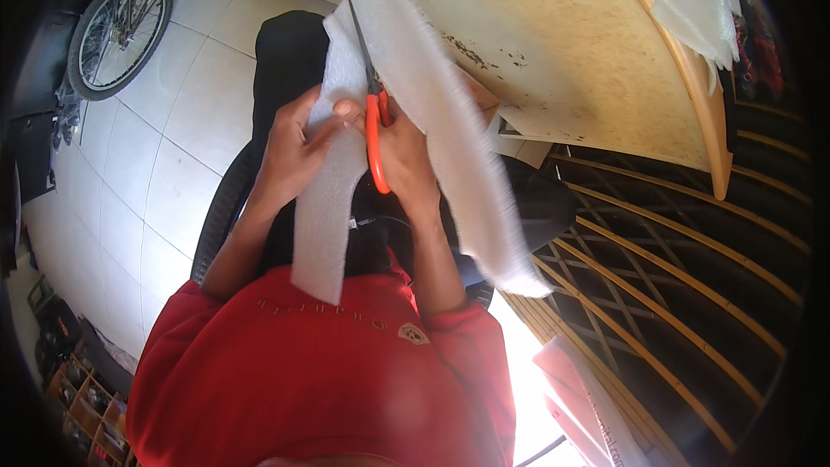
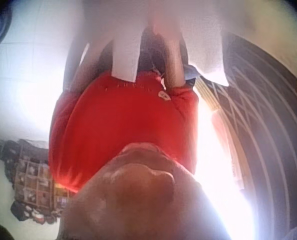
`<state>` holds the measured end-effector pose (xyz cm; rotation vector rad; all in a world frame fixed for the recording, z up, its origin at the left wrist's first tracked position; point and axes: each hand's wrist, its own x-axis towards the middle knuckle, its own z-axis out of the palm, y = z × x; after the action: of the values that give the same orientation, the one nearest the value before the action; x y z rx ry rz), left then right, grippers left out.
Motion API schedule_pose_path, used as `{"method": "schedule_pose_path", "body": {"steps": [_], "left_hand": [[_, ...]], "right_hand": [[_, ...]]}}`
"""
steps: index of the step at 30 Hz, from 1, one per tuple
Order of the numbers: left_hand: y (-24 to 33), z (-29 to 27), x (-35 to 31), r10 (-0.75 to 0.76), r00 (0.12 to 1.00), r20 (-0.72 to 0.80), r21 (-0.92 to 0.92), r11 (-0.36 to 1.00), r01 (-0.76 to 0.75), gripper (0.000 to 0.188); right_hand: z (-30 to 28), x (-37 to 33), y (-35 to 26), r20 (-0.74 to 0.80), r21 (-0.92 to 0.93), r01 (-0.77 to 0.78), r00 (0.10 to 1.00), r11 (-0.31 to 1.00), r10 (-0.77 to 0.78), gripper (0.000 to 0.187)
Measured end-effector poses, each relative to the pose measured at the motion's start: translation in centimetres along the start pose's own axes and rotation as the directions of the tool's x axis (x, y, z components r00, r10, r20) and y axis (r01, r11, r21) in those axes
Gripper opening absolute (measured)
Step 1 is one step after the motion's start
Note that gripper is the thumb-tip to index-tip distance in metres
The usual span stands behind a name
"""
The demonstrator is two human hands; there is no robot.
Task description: The person cuts a shape out of white foam material using scissors. They then pick up additional pieces of foam from a table and place them into a shoebox.
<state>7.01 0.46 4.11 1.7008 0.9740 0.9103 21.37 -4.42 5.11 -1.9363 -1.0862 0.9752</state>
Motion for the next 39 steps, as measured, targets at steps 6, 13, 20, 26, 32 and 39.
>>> {"method": "schedule_pose_path", "body": {"steps": [6, 13, 20, 26, 32, 39], "left_hand": [[-0.9, -2.3, 0.5, -0.282, 0.944, 0.169, -0.269, 0.908, 0.320, 0.037], [-0.6, -1.0, 3.0, -0.140, 0.973, -0.181, -0.156, 0.981, 0.112, 0.029], [-1.5, -0.6, 2.7, -0.184, 0.966, -0.181, -0.179, 0.972, 0.152, 0.020], [-2.9, -1.8, 1.0, -0.440, 0.894, 0.082, -0.238, 0.862, 0.447, 0.018], [-4.2, -2.0, -1.2, -0.445, 0.870, 0.213, -0.238, 0.840, 0.488, 0.022], [-2.1, -2.2, -0.5, -0.228, 0.912, 0.342, -0.077, 0.960, 0.268, 0.041]], "right_hand": [[0.0, 0.3, 0.7, 0.054, -0.132, -0.119, 0.990, 0.984, 0.127, 0.079], [0.2, -0.5, 0.1, 0.114, -0.206, -0.120, 0.983, 0.971, 0.145, 0.078], [0.0, 0.3, 1.3, 0.229, -0.104, -0.108, 0.965, 0.989, 0.130, 0.086], [2.4, 4.6, 2.7, 0.295, 0.015, -0.096, 0.952, 0.995, 0.088, 0.087], [3.5, 6.9, 3.2, 0.281, 0.091, -0.108, 0.956, 0.990, 0.078, 0.079], [0.8, 0.8, 3.9, 0.175, 0.488, -0.175, 0.979, 0.855, 0.101, 0.031]]}}
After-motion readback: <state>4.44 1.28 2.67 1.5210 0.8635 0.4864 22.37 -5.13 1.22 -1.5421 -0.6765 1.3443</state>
